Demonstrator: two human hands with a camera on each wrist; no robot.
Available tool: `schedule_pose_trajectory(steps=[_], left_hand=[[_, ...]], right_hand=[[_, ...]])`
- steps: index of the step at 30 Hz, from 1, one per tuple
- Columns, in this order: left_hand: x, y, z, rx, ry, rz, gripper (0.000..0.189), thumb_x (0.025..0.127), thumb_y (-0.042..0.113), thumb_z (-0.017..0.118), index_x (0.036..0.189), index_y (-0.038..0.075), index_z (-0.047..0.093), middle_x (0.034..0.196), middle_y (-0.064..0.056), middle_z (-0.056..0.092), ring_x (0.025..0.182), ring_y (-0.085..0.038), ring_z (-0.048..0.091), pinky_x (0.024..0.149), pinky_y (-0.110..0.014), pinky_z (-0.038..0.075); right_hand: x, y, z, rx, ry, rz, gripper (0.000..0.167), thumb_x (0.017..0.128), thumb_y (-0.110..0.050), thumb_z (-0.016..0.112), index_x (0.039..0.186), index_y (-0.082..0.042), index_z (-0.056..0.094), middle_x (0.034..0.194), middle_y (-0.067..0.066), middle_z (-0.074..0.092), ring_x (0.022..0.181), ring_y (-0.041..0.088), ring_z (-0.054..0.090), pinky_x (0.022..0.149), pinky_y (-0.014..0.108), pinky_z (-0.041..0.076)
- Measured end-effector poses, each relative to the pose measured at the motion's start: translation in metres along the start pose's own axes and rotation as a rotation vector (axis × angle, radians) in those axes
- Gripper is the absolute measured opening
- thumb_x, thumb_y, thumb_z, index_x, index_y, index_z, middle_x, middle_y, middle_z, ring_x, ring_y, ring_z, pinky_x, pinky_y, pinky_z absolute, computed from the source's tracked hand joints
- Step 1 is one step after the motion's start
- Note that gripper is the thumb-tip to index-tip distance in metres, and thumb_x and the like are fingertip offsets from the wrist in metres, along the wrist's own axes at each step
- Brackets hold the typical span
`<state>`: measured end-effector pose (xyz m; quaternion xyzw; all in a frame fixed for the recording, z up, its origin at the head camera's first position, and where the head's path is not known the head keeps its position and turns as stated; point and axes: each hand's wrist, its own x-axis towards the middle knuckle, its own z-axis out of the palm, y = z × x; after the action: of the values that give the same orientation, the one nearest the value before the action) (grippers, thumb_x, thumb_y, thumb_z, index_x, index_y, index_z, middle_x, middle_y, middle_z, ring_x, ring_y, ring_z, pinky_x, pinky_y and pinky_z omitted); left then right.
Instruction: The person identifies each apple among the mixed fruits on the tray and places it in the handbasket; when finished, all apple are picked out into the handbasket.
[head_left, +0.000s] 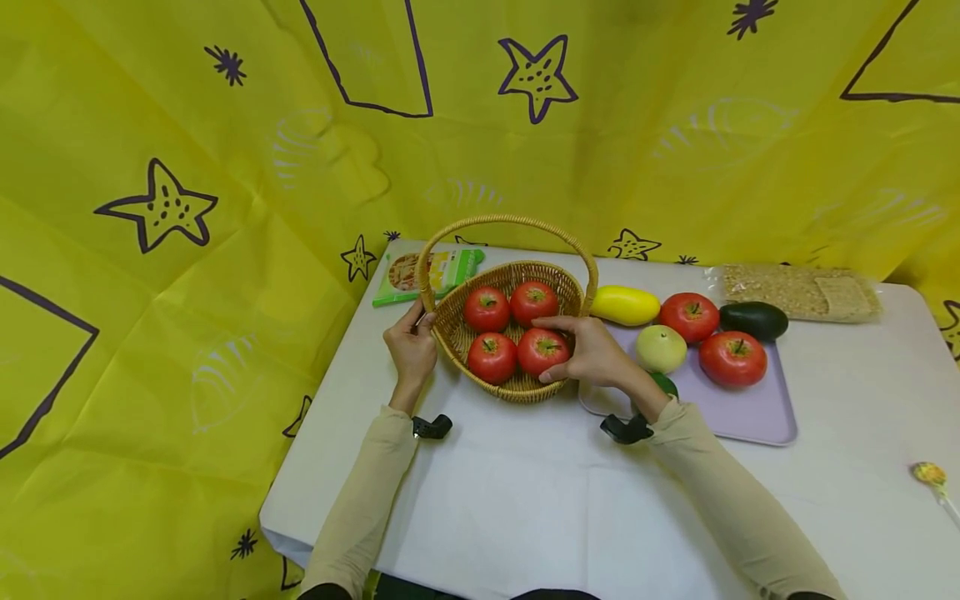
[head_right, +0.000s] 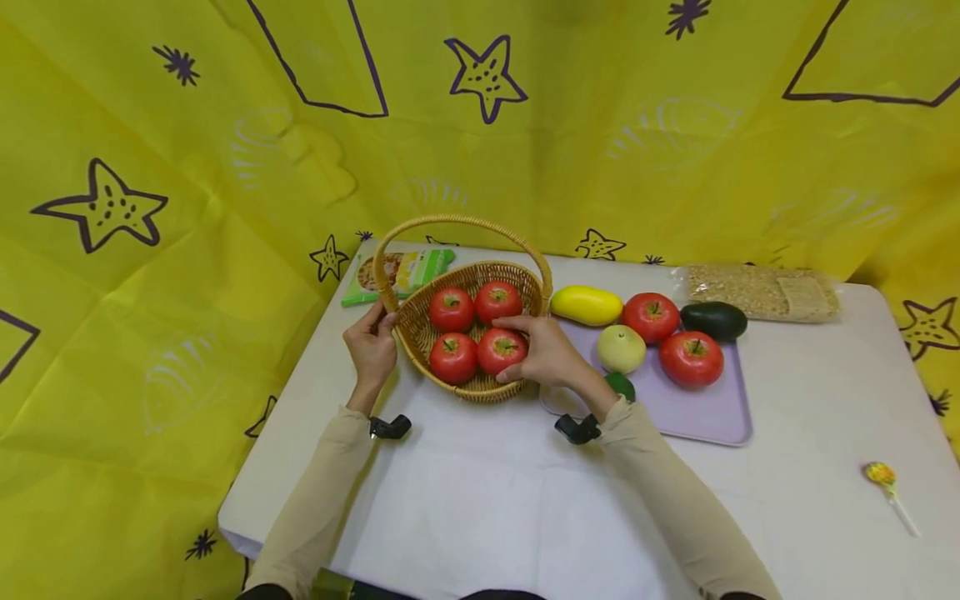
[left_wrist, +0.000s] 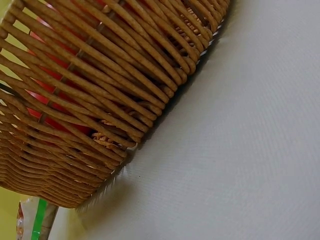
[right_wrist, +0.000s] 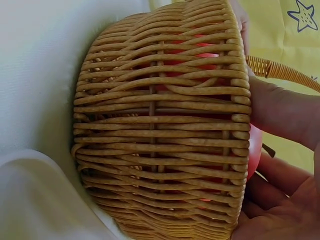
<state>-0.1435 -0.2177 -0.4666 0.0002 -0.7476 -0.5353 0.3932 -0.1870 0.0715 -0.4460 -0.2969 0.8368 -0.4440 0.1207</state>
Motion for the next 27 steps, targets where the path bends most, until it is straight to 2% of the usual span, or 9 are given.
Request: schedule_pose_trajectory(steps=[9, 17, 21, 25, 27], left_hand=[[0.0004, -0.0004, 0.0015, 0.003, 0.011, -0.012, 0.032, 0.092, -0.021, 0.065, 0.125, -0.022, 0.065, 0.117, -0.040, 0.068, 0.110, -0.051, 0.070, 0.087, -0.050, 0.061], [-0.0006, 0.0010, 0.0003, 0.000, 0.004, -0.019, 0.033, 0.093, -0.021, 0.064, 0.126, -0.021, 0.064, 0.117, -0.040, 0.068, 0.110, -0.052, 0.070, 0.088, -0.029, 0.062], [-0.0012, 0.0023, -0.0002, -0.003, -0.002, -0.019, 0.034, 0.093, -0.022, 0.063, 0.127, -0.022, 0.063, 0.119, -0.041, 0.068, 0.111, -0.052, 0.069, 0.090, -0.041, 0.062], [-0.0011, 0.0028, -0.0003, -0.013, -0.005, -0.025, 0.034, 0.093, -0.023, 0.062, 0.127, -0.023, 0.061, 0.120, -0.043, 0.065, 0.113, -0.052, 0.069, 0.090, -0.056, 0.058], [-0.0010, 0.0028, -0.0002, -0.017, -0.005, -0.027, 0.034, 0.093, -0.023, 0.062, 0.127, -0.023, 0.061, 0.121, -0.043, 0.065, 0.113, -0.053, 0.068, 0.090, -0.060, 0.057]], right_hand=[[0.0025, -0.0027, 0.0024, -0.061, -0.014, -0.001, 0.080, 0.067, -0.015, 0.099, 0.139, 0.000, 0.069, 0.133, 0.023, 0.071, 0.119, 0.039, 0.067, 0.102, 0.057, 0.057], [0.0087, -0.0051, 0.0023, -0.178, -0.106, 0.003, 0.077, 0.073, -0.020, 0.096, 0.140, 0.003, 0.066, 0.132, 0.023, 0.071, 0.121, 0.040, 0.066, 0.104, 0.057, 0.056], [0.0090, -0.0078, 0.0053, -0.236, -0.111, 0.011, 0.077, 0.075, -0.023, 0.095, 0.140, 0.004, 0.065, 0.133, 0.023, 0.071, 0.122, 0.040, 0.065, 0.105, 0.058, 0.053], [0.0093, -0.0089, 0.0049, -0.262, -0.122, -0.011, 0.076, 0.076, -0.025, 0.094, 0.140, 0.005, 0.065, 0.131, 0.022, 0.072, 0.121, 0.040, 0.065, 0.105, 0.059, 0.051], [0.0098, -0.0090, 0.0042, -0.269, -0.134, -0.024, 0.076, 0.077, -0.026, 0.094, 0.140, 0.005, 0.065, 0.131, 0.022, 0.072, 0.121, 0.039, 0.065, 0.105, 0.059, 0.050]])
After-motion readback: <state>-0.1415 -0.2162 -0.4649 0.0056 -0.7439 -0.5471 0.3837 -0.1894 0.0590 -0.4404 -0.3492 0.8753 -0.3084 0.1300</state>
